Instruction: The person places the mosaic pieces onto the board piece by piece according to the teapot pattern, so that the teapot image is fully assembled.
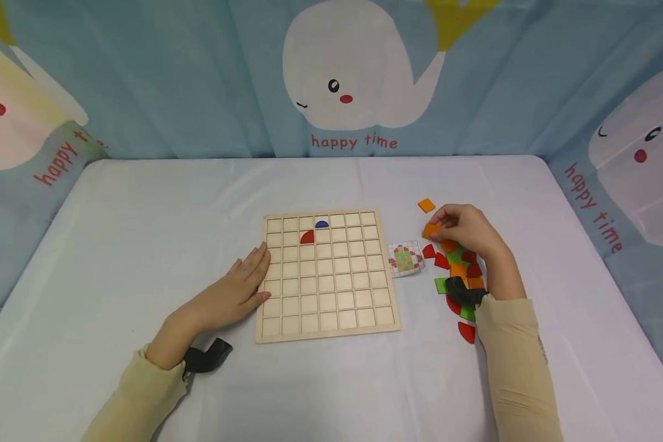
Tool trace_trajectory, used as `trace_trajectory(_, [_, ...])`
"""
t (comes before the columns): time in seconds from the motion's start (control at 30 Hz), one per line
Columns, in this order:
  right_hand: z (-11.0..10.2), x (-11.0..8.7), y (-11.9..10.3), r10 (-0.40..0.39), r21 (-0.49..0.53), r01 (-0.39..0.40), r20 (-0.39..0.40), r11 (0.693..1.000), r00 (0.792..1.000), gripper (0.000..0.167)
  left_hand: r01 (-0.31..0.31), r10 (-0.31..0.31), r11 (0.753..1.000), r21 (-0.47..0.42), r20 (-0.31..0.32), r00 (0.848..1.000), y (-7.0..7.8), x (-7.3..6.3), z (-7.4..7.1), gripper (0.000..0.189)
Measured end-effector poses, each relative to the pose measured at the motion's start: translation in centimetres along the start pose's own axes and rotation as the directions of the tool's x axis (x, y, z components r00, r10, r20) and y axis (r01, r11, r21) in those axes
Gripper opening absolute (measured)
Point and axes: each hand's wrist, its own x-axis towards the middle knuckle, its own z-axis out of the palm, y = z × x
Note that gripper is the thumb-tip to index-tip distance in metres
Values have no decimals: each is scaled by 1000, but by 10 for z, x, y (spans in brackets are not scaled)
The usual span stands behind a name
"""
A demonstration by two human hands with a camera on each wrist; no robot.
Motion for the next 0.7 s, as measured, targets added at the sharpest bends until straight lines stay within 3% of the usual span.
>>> trace_trajectory(0.7, [0, -1, -8, -15, 44, 18, -52, 999, 999, 25, 13, -13, 1000, -21, 7, 1000, 2, 0, -4, 70])
